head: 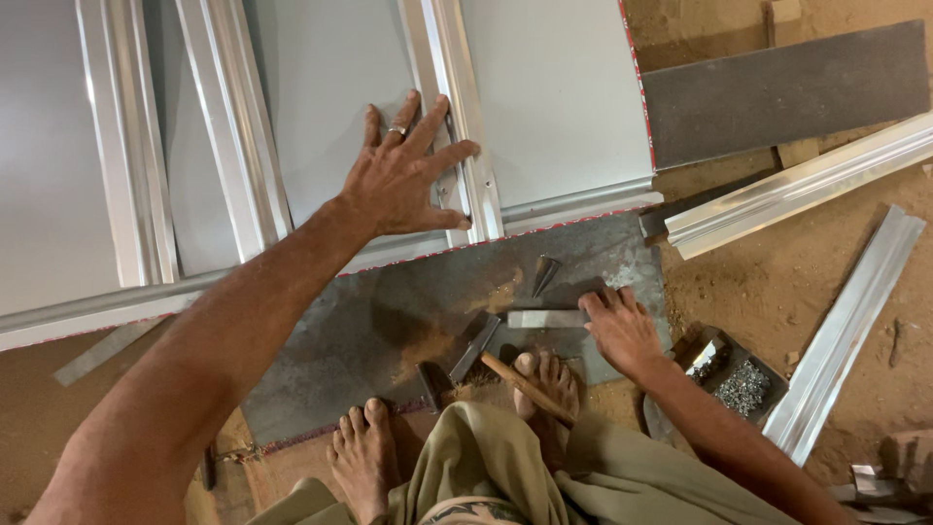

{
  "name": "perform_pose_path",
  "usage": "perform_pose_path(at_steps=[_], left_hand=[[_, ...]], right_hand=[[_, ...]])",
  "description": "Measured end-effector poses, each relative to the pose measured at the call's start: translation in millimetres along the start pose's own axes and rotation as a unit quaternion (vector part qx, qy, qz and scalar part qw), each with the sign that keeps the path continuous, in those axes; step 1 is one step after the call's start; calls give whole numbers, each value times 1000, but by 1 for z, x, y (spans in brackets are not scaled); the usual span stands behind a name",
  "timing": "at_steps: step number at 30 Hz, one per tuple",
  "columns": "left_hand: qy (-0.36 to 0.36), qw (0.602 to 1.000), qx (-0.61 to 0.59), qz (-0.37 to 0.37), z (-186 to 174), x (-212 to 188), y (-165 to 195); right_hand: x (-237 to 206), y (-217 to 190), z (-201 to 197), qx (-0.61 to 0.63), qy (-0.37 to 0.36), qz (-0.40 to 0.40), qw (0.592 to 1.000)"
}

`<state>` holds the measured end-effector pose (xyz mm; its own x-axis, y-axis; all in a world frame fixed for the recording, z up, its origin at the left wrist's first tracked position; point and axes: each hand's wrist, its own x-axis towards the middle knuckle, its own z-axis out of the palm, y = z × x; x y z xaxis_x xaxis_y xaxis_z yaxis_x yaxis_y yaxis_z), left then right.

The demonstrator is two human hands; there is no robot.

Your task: The person assembles a white panel frame by hand, using a hammer and metal strips to secure the joints. They repeatedly position the strips, tap them into place, and adjust the alignment of the frame components on the floor.

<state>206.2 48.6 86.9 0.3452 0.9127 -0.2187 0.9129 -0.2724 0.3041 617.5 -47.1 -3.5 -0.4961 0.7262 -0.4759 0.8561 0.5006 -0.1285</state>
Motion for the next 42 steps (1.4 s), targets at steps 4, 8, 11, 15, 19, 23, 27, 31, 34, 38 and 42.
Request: perform_pose_path(at_steps=[4,8,11,15,19,23,27,31,34,38,42], left_hand=[[-1,1000,-8,2,0,5,0],[11,1000,-7,12,2,5,0],[7,1000,-12,-5,4,4,3],[-3,1000,-21,-15,3,6,7],[-13,1000,-18,-15,0,7,6],[-13,1000,-19,-13,2,6,6],[-1,1000,-16,-3,6,6,6],[0,1000,-14,-2,6,5,6],[-1,1000,-21,1,5,6,6],[-6,1000,-18,0,4,6,5],[-14,1000,-5,-5,4,7,5]], right_hand=[[0,-2,-18,-49,-65,-21,996],[-9,0,-70,109,-80,-52,990],[-2,10,-132,177,77,-199,961],[46,17,-199,189,251,-68,947],[97,3,-202,192,355,-151,902],[114,2,-185,132,356,-114,918],[114,9,-176,90,383,-91,915],[113,2,-167,186,364,-110,906],[116,-7,-158,130,370,-111,913],[121,-6,-155,97,367,-94,920],[122,6,-160,69,395,-78,913]])
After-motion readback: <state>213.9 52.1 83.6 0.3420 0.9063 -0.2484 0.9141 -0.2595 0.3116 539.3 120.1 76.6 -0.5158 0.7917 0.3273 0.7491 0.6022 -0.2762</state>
